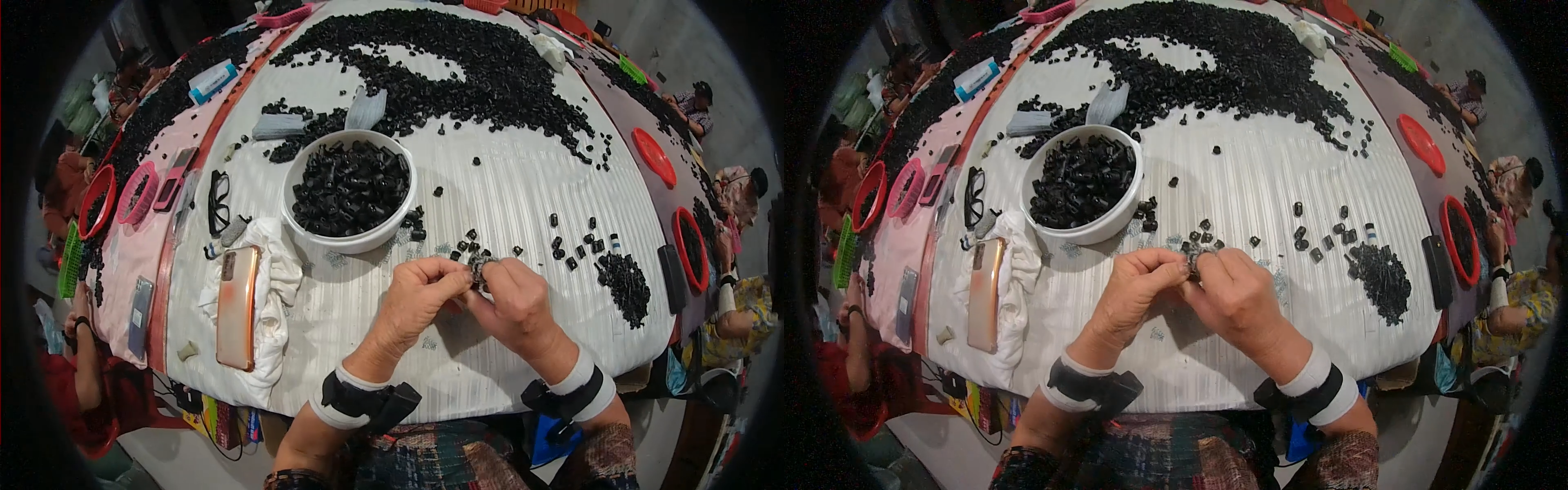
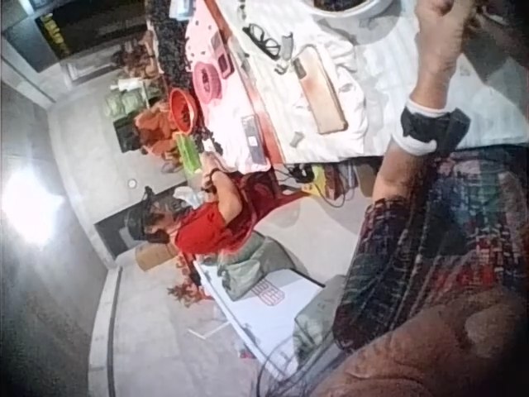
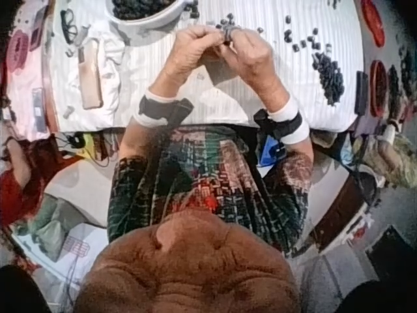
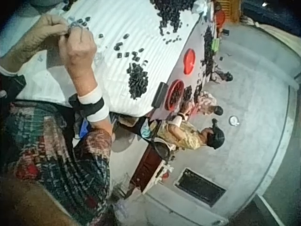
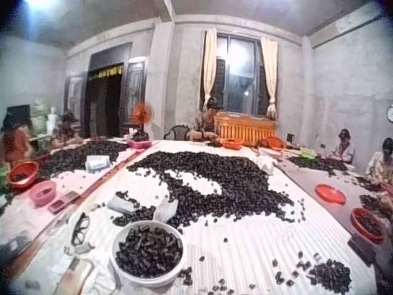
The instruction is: Sort small black shoe components from a large pile into smaller groups or bowls.
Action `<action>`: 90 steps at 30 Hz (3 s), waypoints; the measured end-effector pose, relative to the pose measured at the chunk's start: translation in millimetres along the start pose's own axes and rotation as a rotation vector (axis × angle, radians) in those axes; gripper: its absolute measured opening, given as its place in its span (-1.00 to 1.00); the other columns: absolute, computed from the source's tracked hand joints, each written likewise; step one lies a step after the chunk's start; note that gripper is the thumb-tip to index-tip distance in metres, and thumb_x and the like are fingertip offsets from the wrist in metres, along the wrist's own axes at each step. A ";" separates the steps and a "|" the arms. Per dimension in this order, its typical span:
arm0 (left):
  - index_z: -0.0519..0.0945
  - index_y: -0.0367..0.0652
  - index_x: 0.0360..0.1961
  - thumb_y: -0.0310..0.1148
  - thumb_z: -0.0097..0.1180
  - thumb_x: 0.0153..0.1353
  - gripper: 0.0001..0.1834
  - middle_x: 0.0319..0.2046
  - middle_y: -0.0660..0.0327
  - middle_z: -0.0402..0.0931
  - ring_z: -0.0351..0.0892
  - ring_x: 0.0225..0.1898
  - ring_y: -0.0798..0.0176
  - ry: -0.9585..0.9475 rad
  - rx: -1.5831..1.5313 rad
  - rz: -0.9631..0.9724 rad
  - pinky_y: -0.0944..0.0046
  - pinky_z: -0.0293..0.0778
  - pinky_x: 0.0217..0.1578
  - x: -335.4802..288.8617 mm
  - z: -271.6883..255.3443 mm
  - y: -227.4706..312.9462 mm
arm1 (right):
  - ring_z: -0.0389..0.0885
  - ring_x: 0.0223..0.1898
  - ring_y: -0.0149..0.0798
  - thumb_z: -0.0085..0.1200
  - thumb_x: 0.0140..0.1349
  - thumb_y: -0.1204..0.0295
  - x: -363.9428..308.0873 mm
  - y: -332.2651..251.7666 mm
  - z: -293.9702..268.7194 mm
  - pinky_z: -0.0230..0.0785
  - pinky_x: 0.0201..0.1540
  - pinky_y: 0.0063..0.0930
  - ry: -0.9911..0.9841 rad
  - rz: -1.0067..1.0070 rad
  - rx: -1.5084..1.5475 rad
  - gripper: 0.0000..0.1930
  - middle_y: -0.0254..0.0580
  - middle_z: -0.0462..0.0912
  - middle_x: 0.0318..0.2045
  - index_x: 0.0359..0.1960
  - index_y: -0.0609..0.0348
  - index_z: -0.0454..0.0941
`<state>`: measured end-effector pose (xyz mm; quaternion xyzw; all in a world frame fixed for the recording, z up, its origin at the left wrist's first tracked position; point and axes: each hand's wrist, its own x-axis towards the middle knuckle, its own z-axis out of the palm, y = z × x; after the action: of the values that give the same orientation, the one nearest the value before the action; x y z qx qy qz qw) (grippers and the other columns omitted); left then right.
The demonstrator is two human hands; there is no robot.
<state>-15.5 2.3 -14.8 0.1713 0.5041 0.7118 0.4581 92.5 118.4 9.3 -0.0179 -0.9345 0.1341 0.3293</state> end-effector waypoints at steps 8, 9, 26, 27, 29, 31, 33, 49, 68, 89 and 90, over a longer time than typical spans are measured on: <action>0.60 -0.34 -0.27 -0.46 0.19 0.14 -0.83 -0.40 0.18 0.60 0.58 -0.43 0.40 -0.084 -0.147 -0.024 0.47 0.50 -0.43 1.3 0.0 -3.0 | 0.46 -0.49 -0.12 0.18 -0.14 0.57 4.3 1.2 -10.7 0.37 -0.49 -0.36 -0.015 -0.001 0.036 -0.74 -0.10 0.41 -0.51 -0.38 0.29 0.41; 0.59 -0.33 -0.27 -0.46 0.19 0.13 -0.83 -0.39 0.18 0.60 0.59 -0.42 0.39 -0.075 -0.177 -0.028 0.47 0.51 -0.43 1.5 0.3 -2.8 | 0.46 -0.49 -0.12 0.16 -0.12 0.58 5.8 1.0 -14.3 0.37 -0.50 -0.39 -0.020 0.045 0.163 -0.74 -0.09 0.43 -0.47 -0.34 0.31 0.41; 0.53 -0.32 -0.15 -0.32 0.14 0.19 -0.70 -0.29 0.13 0.58 0.61 -0.36 0.33 -0.071 -0.262 0.012 0.40 0.53 -0.47 2.9 -1.9 2.7 | 0.52 -0.46 -0.45 0.05 0.06 0.66 37.7 6.0 -20.3 0.39 -0.45 -0.62 -0.017 0.317 0.632 -0.80 -0.15 0.49 -0.41 -0.23 0.39 0.42; 0.53 -0.32 -0.15 -0.29 0.11 0.20 -0.70 -0.29 0.12 0.58 0.60 -0.36 0.33 -0.033 -0.245 0.004 0.40 0.53 -0.46 3.9 -2.0 1.8 | 0.52 -0.46 -0.46 0.06 0.07 0.65 43.3 7.4 -15.7 0.40 -0.43 -0.61 0.017 0.312 0.643 -0.79 -0.13 0.51 -0.39 -0.23 0.41 0.42; 0.53 -0.31 -0.17 -0.28 0.11 0.20 -0.70 -0.30 0.12 0.58 0.60 -0.37 0.33 -0.023 -0.247 0.011 0.40 0.52 -0.46 3.6 -4.3 1.4 | 0.53 -0.46 -0.46 0.06 0.07 0.64 60.3 6.1 -1.9 0.40 -0.42 -0.61 0.038 0.322 0.679 -0.78 -0.12 0.52 -0.38 -0.22 0.42 0.42; 0.54 -0.31 -0.18 -0.28 0.12 0.20 -0.71 -0.30 0.12 0.58 0.60 -0.38 0.33 -0.023 -0.252 0.018 0.40 0.52 -0.46 3.7 -5.1 1.6 | 0.55 -0.32 -0.50 0.02 0.15 0.63 83.5 -0.9 0.0 0.40 -0.35 -0.71 -0.073 0.457 0.751 -0.73 -0.27 0.53 -0.33 -0.09 0.39 0.43; 0.56 -0.26 -0.20 -0.25 0.13 0.21 -0.72 -0.31 0.15 0.58 0.59 -0.38 0.32 -0.003 -0.233 0.013 0.39 0.52 -0.46 3.9 -5.4 0.4 | 0.57 -0.31 -0.48 0.01 0.16 0.62 106.1 -5.7 11.7 0.41 -0.37 -0.71 -0.080 0.462 0.825 -0.73 -0.25 0.53 -0.31 -0.07 0.38 0.42; 0.56 -0.28 -0.22 -0.29 0.12 0.18 -0.74 -0.38 0.17 0.57 0.56 -0.46 0.37 0.051 -0.264 0.021 0.43 0.51 -0.54 7.3 -5.9 2.0 | 0.51 -0.32 -0.53 0.07 0.16 0.54 73.3 30.7 -8.6 0.40 -0.34 -0.65 0.000 0.422 0.650 -0.73 -0.24 0.59 -0.29 -0.10 0.35 0.47; 0.54 -0.21 -0.29 -0.34 0.07 0.21 -0.84 -0.42 0.18 0.52 0.51 -0.47 0.37 0.044 -0.191 0.139 0.39 0.47 -0.52 0.3 -1.9 6.0 | 0.51 -0.41 0.03 0.05 0.03 0.61 -29.9 112.9 -67.7 0.37 -0.34 -0.20 -0.058 0.323 -0.168 -0.84 0.01 0.50 -0.45 -0.30 0.27 0.48; 0.51 -0.31 -0.16 -0.45 0.17 0.13 -0.74 -0.37 0.15 0.59 0.60 -0.40 0.35 -0.106 -0.101 0.022 0.42 0.55 -0.44 -0.6 3.5 7.1 | 0.54 -0.35 -0.02 0.19 -0.17 0.61 8.4 16.9 -35.5 0.45 -0.31 -0.27 -0.043 -0.068 0.153 -0.62 0.02 0.49 -0.34 -0.22 0.28 0.42; 0.52 -0.29 -0.16 -0.46 0.20 0.11 -0.74 -0.36 0.16 0.59 0.60 -0.40 0.36 -0.138 -0.084 0.043 0.41 0.54 -0.41 -0.2 2.7 5.8 | 0.54 -0.34 -0.03 0.19 -0.16 0.59 10.1 12.5 -32.5 0.45 -0.30 -0.26 -0.031 -0.101 0.149 -0.63 0.01 0.49 -0.33 -0.23 0.27 0.43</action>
<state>-16.2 3.2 -8.5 0.2113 0.4371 0.7285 0.4833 104.1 139.5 36.5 0.0556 -0.9265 0.1868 0.3218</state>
